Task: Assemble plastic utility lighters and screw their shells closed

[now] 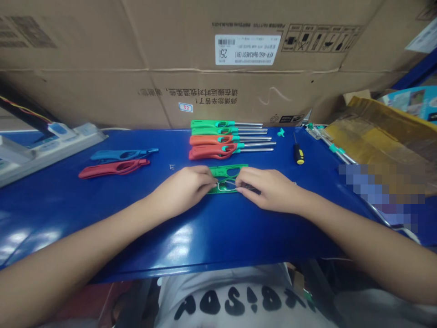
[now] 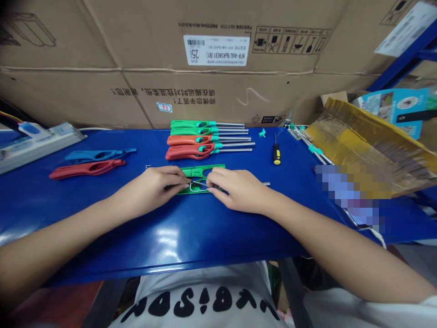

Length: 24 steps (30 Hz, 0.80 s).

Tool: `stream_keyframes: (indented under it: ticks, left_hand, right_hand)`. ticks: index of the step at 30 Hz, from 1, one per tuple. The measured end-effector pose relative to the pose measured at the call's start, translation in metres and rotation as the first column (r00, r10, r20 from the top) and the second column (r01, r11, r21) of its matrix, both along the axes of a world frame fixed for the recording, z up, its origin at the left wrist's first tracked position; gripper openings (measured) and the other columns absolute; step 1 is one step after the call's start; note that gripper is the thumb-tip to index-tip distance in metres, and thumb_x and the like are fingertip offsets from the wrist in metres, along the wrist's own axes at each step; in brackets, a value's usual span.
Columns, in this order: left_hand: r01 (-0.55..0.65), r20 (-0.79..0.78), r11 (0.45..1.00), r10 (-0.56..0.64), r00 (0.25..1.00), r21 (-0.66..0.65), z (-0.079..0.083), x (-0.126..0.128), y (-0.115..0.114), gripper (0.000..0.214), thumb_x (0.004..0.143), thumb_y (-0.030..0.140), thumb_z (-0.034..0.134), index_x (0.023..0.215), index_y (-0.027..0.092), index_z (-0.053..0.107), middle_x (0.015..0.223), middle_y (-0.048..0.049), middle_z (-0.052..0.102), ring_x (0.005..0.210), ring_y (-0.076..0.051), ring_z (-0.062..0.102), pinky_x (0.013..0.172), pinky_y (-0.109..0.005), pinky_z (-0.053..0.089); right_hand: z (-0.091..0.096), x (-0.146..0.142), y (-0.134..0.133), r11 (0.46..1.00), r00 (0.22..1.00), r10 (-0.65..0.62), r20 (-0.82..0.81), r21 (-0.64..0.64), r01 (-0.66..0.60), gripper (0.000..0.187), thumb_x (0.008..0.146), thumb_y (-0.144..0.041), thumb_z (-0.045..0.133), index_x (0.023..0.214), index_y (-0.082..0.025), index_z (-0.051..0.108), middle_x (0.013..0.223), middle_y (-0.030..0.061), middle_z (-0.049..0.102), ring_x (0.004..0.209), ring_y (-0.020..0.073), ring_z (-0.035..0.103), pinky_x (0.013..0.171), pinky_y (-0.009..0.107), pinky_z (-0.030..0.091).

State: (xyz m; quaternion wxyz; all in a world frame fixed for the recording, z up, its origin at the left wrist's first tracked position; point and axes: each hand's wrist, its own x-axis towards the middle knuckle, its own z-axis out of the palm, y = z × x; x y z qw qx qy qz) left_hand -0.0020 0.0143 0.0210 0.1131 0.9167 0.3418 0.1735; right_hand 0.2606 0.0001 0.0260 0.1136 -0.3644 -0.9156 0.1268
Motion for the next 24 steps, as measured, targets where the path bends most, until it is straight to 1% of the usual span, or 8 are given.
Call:
stream_keyframes:
  ticks: [4,8,11,13,15,18,24]
  left_hand:
    - [0.010,0.009,1.000,-0.010,1.000,0.017,0.0006,0.0006,0.0011,0.017,0.095,0.017,0.062,0.096,0.017,0.079,0.094,-0.0062,0.074,0.080,-0.018,0.071,0.075,-0.029,0.056]
    - [0.014,0.016,1.000,-0.014,1.000,0.013,0.0016,0.0004,0.0014,0.016,0.094,0.015,0.063,0.098,0.016,0.079,0.094,-0.0056,0.074,0.081,-0.018,0.071,0.076,-0.028,0.055]
    - [0.012,0.026,1.000,-0.013,1.000,0.014,0.0017,0.0003,0.0011,0.015,0.094,0.015,0.064,0.097,0.016,0.079,0.093,-0.0053,0.074,0.080,-0.017,0.071,0.075,-0.028,0.054]
    - [0.011,0.029,1.000,-0.011,1.000,0.016,0.0014,0.0005,0.0012,0.015,0.094,0.015,0.065,0.097,0.016,0.079,0.093,-0.0051,0.074,0.079,-0.017,0.071,0.074,-0.027,0.054]
    - [0.009,0.033,1.000,-0.009,0.999,0.013,0.0009,0.0008,0.0014,0.015,0.094,0.015,0.065,0.096,0.017,0.079,0.093,-0.0051,0.074,0.079,-0.017,0.071,0.075,-0.027,0.054]
    - [0.005,0.041,1.000,-0.006,0.999,0.006,0.0003,0.0011,0.0013,0.015,0.094,0.015,0.065,0.097,0.017,0.079,0.094,-0.0052,0.075,0.080,-0.017,0.071,0.075,-0.027,0.055]
    - [0.007,0.059,1.000,-0.008,0.998,0.015,0.0005,0.0016,0.0004,0.014,0.093,0.015,0.066,0.095,0.015,0.080,0.092,-0.0052,0.075,0.079,-0.018,0.071,0.074,-0.028,0.055]
  right_hand:
    - [-0.0028,0.0009,0.0010,1.000,1.000,-0.005,-0.003,0.002,0.005,0.012,0.100,-0.028,0.051,0.104,-0.022,0.060,0.103,0.0020,0.067,0.082,0.0148,0.060,0.065,0.026,0.037]
    - [-0.0049,0.0011,0.0014,1.000,0.999,-0.009,-0.037,-0.013,0.008,0.011,0.100,-0.028,0.054,0.100,-0.022,0.063,0.103,0.0010,0.068,0.085,0.0149,0.063,0.068,0.026,0.039]
    - [-0.0054,0.0007,0.0006,0.999,0.996,-0.037,-0.075,-0.031,0.035,0.011,0.099,-0.027,0.056,0.105,-0.023,0.064,0.101,0.0002,0.069,0.086,0.0146,0.065,0.069,0.026,0.041]
    - [-0.0058,0.0005,0.0003,0.999,0.996,-0.034,-0.080,-0.022,0.033,0.013,0.099,-0.026,0.056,0.108,-0.024,0.065,0.104,0.0009,0.070,0.089,0.0153,0.066,0.070,0.026,0.042]
    - [-0.0064,0.0004,0.0005,1.000,0.997,-0.019,-0.078,-0.013,0.018,0.014,0.100,-0.026,0.054,0.107,-0.024,0.066,0.107,0.0018,0.069,0.090,0.0157,0.065,0.071,0.027,0.043]
    - [-0.0072,0.0007,0.0012,1.000,0.995,-0.014,-0.103,-0.015,0.012,0.014,0.100,-0.025,0.054,0.104,-0.022,0.067,0.106,0.0016,0.070,0.090,0.0151,0.065,0.072,0.026,0.044]
    - [-0.0064,0.0020,0.0009,0.998,0.997,-0.008,-0.074,0.064,0.012,0.014,0.099,-0.024,0.054,0.102,-0.023,0.068,0.107,-0.0006,0.073,0.091,0.0158,0.069,0.068,0.026,0.043]
